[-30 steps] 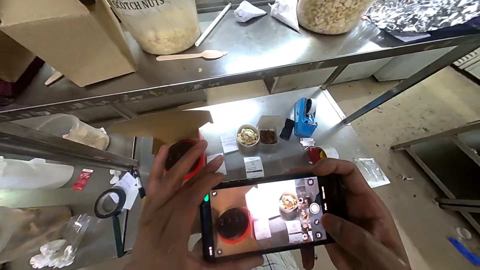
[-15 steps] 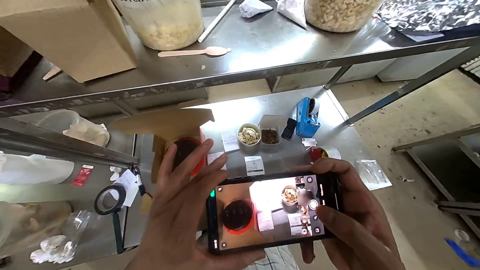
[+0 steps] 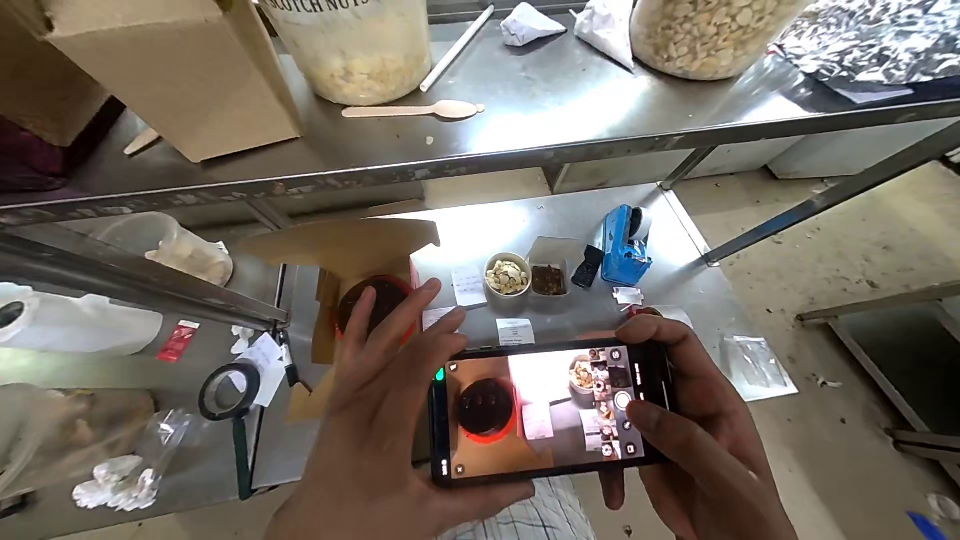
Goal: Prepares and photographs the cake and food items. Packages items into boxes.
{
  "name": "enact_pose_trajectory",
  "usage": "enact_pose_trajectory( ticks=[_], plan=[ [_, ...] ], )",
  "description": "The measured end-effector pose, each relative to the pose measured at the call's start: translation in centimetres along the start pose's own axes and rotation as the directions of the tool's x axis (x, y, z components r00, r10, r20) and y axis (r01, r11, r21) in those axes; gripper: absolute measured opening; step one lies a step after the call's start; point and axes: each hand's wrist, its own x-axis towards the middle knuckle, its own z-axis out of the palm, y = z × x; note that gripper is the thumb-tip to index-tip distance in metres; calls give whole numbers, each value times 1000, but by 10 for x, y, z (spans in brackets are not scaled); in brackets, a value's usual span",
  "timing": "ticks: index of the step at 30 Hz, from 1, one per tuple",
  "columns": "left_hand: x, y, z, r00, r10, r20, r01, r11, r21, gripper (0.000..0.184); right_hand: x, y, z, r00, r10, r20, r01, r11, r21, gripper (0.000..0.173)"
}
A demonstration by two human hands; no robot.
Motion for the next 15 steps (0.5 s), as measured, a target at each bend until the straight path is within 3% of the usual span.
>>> enact_pose_trajectory(
  ticks=[10, 15],
  plan=[
    [-6, -5, 0, 999, -25, -24, 23, 995, -95, 104, 1, 4, 3, 1000, -9, 1, 9, 999, -41, 43],
    [-6, -6, 0, 998, 30, -51, -34, 996, -80, 79, 1, 4, 4, 1000, -12, 11, 12, 1000, -17, 44]
  ],
)
